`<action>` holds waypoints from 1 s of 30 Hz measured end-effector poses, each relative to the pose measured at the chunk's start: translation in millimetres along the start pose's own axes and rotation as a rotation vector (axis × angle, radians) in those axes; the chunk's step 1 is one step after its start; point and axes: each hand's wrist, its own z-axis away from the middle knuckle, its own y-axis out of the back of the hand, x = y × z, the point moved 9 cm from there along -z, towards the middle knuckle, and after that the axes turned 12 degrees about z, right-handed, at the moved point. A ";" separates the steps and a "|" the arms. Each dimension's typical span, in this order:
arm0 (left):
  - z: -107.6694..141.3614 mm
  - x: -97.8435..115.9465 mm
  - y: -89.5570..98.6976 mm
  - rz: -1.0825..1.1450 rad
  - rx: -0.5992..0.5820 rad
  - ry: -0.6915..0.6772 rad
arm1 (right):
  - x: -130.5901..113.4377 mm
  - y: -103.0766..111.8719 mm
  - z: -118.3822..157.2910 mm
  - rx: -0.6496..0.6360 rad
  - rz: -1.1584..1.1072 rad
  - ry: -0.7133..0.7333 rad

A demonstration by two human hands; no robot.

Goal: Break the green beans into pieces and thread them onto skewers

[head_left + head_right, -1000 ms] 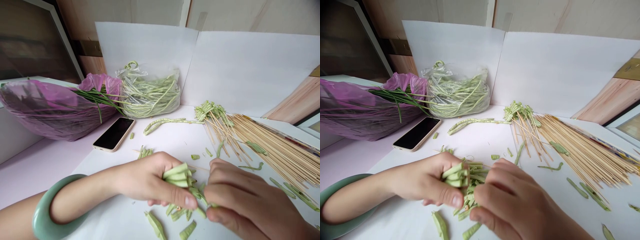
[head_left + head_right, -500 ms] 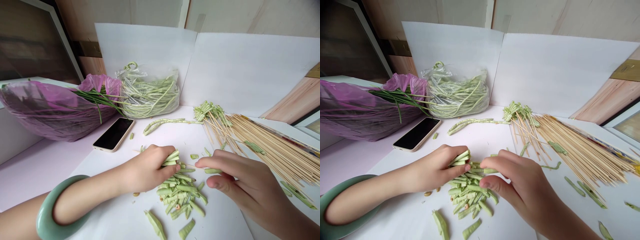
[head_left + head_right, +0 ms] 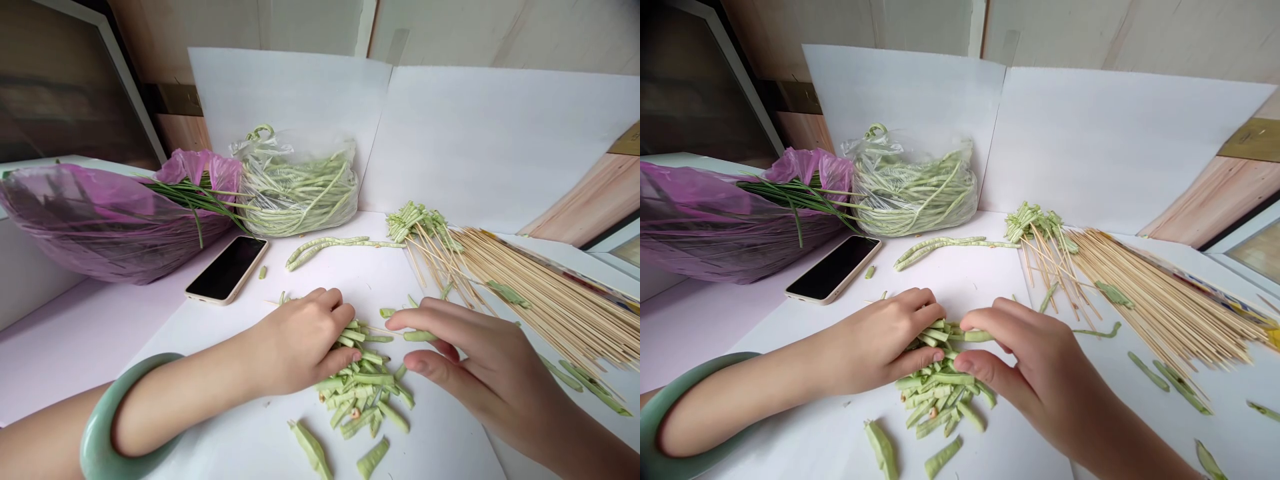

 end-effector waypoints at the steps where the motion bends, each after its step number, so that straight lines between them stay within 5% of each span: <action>1: 0.3 -0.2 -0.1 0.009 -0.001 -0.002 | -0.3 -1.3 0.0 -0.016 0.007 -0.003; 18: 5.7 5.0 5.7 0.060 -0.022 -0.007 | 0.8 -20.5 1.0 -0.153 0.021 0.017; 30: 4.0 17.2 11.1 0.235 0.078 -0.145 | -2.9 -26.1 4.9 -0.008 -0.042 -0.056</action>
